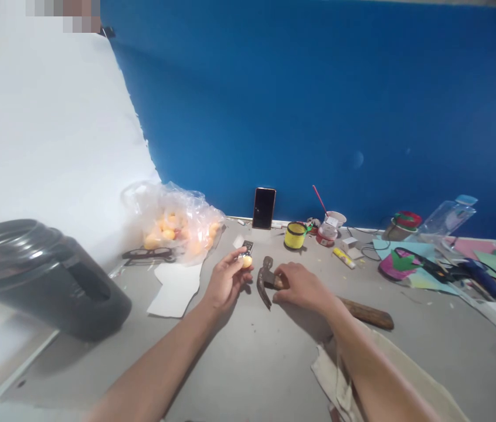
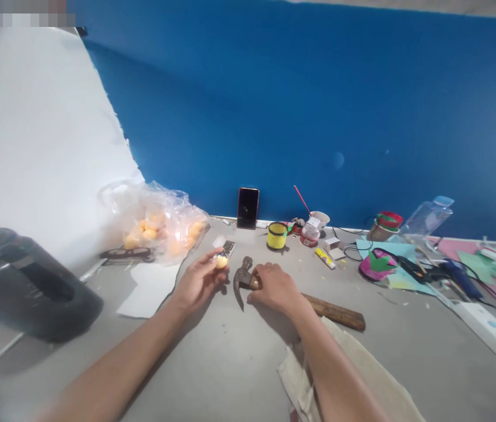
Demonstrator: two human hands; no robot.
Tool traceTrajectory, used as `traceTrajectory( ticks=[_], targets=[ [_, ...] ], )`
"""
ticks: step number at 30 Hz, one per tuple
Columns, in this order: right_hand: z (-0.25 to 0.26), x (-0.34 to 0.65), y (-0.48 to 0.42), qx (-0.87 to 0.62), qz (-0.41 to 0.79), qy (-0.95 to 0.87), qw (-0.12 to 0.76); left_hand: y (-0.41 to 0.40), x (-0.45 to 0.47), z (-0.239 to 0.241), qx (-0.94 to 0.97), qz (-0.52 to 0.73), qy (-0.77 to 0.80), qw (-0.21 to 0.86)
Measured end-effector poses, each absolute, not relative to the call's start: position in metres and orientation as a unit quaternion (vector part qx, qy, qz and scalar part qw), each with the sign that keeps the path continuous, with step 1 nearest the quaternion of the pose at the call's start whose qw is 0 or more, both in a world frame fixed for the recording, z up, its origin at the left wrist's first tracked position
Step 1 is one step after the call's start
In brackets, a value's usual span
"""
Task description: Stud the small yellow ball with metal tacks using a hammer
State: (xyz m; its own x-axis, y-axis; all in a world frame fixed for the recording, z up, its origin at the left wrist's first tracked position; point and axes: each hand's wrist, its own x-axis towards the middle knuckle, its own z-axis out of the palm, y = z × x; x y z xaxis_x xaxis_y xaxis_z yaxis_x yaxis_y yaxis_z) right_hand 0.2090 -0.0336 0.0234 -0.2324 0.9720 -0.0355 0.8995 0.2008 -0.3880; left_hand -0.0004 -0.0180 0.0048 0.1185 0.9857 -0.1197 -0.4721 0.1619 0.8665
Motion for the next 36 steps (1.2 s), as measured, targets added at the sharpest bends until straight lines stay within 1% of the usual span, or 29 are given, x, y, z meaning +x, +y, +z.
traceTrajectory(
  ticks=[2, 4, 6, 8, 11, 14, 16, 18, 23, 28, 32, 34, 36],
  targets=[
    [0.019, 0.205, -0.033, -0.608, 0.151, -0.775, 0.083, -0.017, -0.002, 0.004, 0.384, 0.541, 0.401, 0.632],
    [0.018, 0.204, -0.033, -0.607, 0.126, -0.782, 0.072, -0.016, -0.004, 0.004, 0.442, 0.539, 0.451, 0.557],
    [0.02, 0.205, -0.033, -0.601, 0.102, -0.79, 0.07, -0.014, -0.005, 0.002, 0.488, 0.539, 0.5, 0.47],
    [0.024, 0.207, -0.033, -0.592, 0.09, -0.797, 0.083, -0.012, -0.006, 0.0, 0.508, 0.53, 0.526, 0.43],
    [0.031, 0.208, -0.036, -0.6, 0.083, -0.783, 0.14, -0.008, -0.006, -0.006, 0.506, 0.506, 0.538, 0.445],
    [0.034, 0.205, -0.04, -0.628, 0.043, -0.747, 0.212, -0.006, -0.005, -0.011, 0.5, 0.502, 0.537, 0.458],
    [0.032, 0.202, -0.044, -0.61, 0.009, -0.75, 0.256, -0.007, -0.004, -0.01, 0.5, 0.506, 0.522, 0.47],
    [0.03, 0.198, -0.046, -0.575, -0.014, -0.769, 0.278, -0.01, -0.002, -0.008, 0.51, 0.503, 0.494, 0.493],
    [0.03, 0.193, -0.052, -0.551, -0.021, -0.795, 0.254, -0.018, 0.003, 0.001, 0.551, 0.475, 0.434, 0.532],
    [0.033, 0.195, -0.053, -0.56, -0.041, -0.776, 0.288, -0.019, 0.003, 0.002, 0.555, 0.461, 0.458, 0.519],
    [0.033, 0.195, -0.052, -0.566, -0.027, -0.784, 0.254, -0.019, 0.004, 0.0, 0.575, 0.464, 0.436, 0.513],
    [0.034, 0.195, -0.052, -0.568, -0.036, -0.778, 0.266, -0.019, 0.004, 0.0, 0.574, 0.467, 0.447, 0.503],
    [0.034, 0.196, -0.053, -0.577, -0.052, -0.758, 0.299, -0.02, 0.003, 0.001, 0.565, 0.465, 0.473, 0.491]
  ],
)
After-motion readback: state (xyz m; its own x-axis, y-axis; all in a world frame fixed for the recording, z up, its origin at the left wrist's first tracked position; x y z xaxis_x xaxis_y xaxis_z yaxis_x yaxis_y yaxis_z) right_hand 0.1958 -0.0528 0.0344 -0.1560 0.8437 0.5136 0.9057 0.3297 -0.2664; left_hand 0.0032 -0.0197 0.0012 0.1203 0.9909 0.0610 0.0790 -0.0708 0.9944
